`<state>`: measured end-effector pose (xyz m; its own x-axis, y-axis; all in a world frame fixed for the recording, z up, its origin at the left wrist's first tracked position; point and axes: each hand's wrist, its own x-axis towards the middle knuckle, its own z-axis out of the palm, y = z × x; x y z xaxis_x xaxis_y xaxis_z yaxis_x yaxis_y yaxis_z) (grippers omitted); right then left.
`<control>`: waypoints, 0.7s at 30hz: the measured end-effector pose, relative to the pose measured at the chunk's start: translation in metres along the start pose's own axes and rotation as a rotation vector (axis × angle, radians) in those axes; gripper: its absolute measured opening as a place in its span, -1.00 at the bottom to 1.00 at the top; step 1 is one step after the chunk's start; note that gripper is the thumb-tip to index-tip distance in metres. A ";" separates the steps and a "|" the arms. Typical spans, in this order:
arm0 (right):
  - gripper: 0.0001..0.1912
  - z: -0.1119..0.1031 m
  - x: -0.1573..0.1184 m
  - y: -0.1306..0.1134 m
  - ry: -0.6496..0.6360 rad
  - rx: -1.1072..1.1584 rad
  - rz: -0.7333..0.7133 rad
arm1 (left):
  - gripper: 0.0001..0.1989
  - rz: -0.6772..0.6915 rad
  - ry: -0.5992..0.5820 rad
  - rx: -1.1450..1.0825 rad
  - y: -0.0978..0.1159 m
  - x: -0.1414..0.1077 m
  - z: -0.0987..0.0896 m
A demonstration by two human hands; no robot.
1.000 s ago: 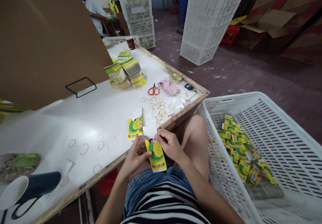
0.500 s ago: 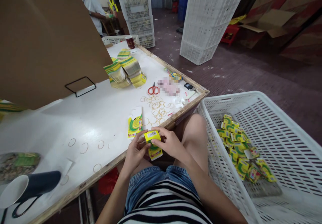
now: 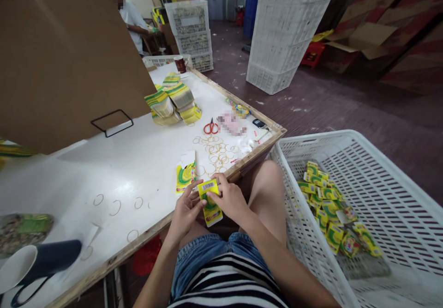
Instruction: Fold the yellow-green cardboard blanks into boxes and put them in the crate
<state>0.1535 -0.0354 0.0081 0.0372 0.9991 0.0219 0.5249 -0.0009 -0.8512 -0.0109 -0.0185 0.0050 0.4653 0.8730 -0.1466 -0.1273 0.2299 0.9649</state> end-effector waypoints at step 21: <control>-0.74 -0.030 -0.012 0.023 0.817 0.585 -0.047 | -0.57 0.194 0.259 0.360 0.004 0.022 -0.003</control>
<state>0.1904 -0.0483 0.0037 0.7146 0.6614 0.2280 0.0486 0.2782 -0.9593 -0.0037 0.0025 0.0052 0.2241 0.9738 0.0378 0.1421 -0.0710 0.9873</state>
